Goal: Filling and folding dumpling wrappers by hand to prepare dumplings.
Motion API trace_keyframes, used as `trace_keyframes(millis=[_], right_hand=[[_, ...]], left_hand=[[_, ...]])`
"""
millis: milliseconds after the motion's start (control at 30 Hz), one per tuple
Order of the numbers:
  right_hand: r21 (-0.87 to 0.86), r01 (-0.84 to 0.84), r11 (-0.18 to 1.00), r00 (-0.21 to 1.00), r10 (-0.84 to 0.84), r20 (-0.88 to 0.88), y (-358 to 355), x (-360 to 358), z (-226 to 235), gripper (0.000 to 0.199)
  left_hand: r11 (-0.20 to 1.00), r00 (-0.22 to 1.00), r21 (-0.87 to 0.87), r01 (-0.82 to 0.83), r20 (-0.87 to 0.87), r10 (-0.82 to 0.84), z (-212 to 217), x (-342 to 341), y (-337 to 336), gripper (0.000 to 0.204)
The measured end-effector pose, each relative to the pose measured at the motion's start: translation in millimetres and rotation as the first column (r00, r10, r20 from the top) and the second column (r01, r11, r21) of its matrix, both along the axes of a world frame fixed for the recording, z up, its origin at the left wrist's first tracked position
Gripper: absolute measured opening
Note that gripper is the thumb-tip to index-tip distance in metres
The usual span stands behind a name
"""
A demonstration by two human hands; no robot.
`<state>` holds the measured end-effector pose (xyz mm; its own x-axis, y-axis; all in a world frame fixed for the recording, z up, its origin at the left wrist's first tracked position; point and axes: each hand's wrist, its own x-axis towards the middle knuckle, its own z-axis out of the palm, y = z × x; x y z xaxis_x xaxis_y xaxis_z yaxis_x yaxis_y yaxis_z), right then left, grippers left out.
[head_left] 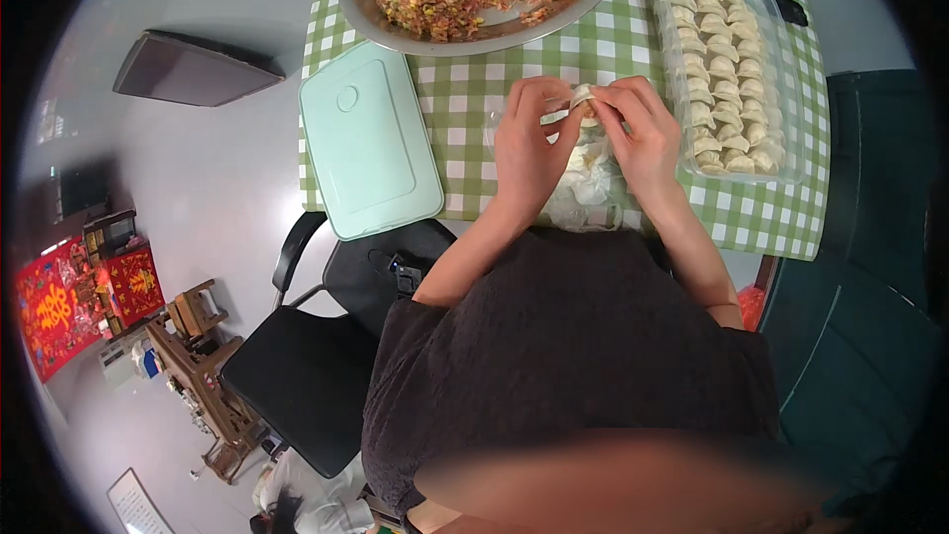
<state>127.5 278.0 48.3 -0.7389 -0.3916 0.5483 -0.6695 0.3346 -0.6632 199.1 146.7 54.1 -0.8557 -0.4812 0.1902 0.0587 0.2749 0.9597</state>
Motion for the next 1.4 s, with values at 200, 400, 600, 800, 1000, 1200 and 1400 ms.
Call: trace_keyframes(millis=[200,400,600,800,1000,1200,1400], right_hand=[[0.0,0.001,1.0,0.999,-0.001,-0.039,1,0,-2,0.014],[0.145,0.011,0.989,0.987,0.013,-0.163,4,3,0,0.017],[0.125,0.005,0.992,0.981,0.019,-0.192,2,1,1,0.021],[0.092,-0.031,0.995,0.991,0.043,-0.126,2,0,2,0.019],[0.046,-0.026,0.999,0.999,0.027,-0.021,6,0,2,0.016],[0.074,-0.019,0.997,0.997,0.024,-0.07,7,1,5,0.015],[0.071,-0.054,0.996,0.988,0.063,-0.138,7,-2,-1,0.016]], left_hand=[[0.988,0.999,-0.153,-0.002,-0.05,-0.005,-5,-2,-4,0.014],[0.983,1.0,-0.185,-0.002,-0.027,-0.003,-5,-4,-2,0.014],[0.97,0.996,-0.243,0.008,-0.083,-0.029,-8,-5,0,0.014],[0.947,0.997,-0.321,0.013,-0.073,-0.038,-12,-4,-1,0.015],[0.952,0.991,-0.302,0.051,-0.104,-0.086,-8,-2,-2,0.021],[0.978,0.981,0.11,0.179,0.056,-0.186,-3,2,-5,0.045],[0.949,0.909,0.035,0.313,0.279,-0.31,-4,-7,-10,0.053]])
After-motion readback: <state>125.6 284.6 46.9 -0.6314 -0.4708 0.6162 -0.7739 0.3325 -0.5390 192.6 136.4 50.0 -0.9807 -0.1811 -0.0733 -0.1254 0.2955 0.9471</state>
